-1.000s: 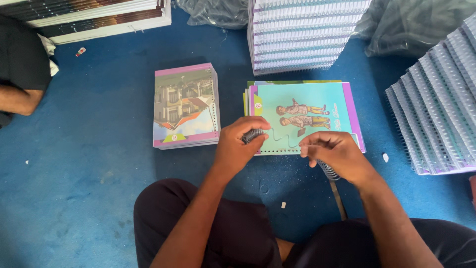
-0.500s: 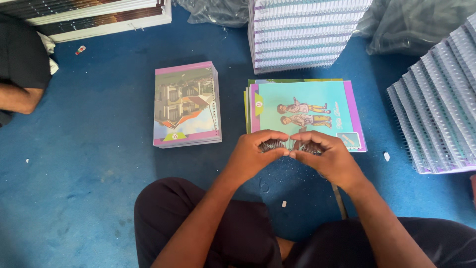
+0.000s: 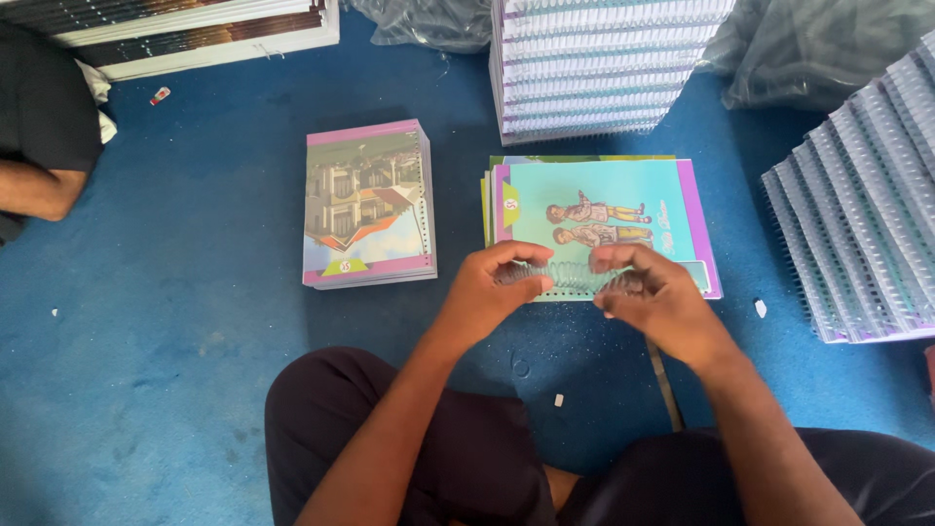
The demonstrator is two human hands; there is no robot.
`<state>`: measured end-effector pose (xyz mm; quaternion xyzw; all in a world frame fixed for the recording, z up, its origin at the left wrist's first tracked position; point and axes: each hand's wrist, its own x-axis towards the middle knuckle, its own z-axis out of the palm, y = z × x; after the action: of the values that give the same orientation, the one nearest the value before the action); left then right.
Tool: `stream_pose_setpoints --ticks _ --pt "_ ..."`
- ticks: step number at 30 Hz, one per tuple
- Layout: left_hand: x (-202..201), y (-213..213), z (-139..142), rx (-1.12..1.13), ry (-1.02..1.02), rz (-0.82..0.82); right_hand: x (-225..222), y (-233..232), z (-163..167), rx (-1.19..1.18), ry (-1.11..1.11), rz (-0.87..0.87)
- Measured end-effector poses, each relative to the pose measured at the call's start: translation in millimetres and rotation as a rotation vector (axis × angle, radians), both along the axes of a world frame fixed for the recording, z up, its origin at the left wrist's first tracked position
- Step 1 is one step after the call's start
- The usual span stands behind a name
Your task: The person sits on the floor and assembles spiral-bound notebooks by hand. They insert plastic spiral coils into the punched holes of the notebook covers and pages, then close the ends of the coils to secure them. Finished notebooks are stacked nearby.
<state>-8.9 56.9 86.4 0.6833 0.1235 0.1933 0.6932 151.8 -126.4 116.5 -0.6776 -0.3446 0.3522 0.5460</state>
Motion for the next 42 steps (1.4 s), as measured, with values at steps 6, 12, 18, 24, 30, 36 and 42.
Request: stream_pose_setpoints --ticks 6,12,18,24,30,36,42 --pt "-9.4 0.2 19.6 0.308 0.091 -0.009 -1.2 2.5 -6.7 0.093 0.187 -0.083" --pt "-15.7 7.5 36.0 0.447 0.159 -0.105 -17.8 10.8 -12.4 0.101 0.254 -0.088" --pt "-25.9 32.2 45.2 0.686 0.038 -0.071 -19.8 9.5 -17.3 0.089 0.226 -0.055" --pt "-45.9 65.2 40.2 0.476 0.256 -0.114 -21.1 6.1 -25.1 0.055 0.095 -0.012" --pt "-54.3 68.8 8.1 0.306 0.304 -0.161 -26.6 0.8 -35.0 -0.018 0.047 0.039" --pt "-42.9 65.2 -14.2 0.284 0.374 -0.159 -50.8 9.7 -47.6 -0.066 0.082 0.017" --pt "-35.2 59.0 -17.0 0.275 0.474 -0.203 -83.1 28.6 -60.7 -0.116 0.145 -0.094"
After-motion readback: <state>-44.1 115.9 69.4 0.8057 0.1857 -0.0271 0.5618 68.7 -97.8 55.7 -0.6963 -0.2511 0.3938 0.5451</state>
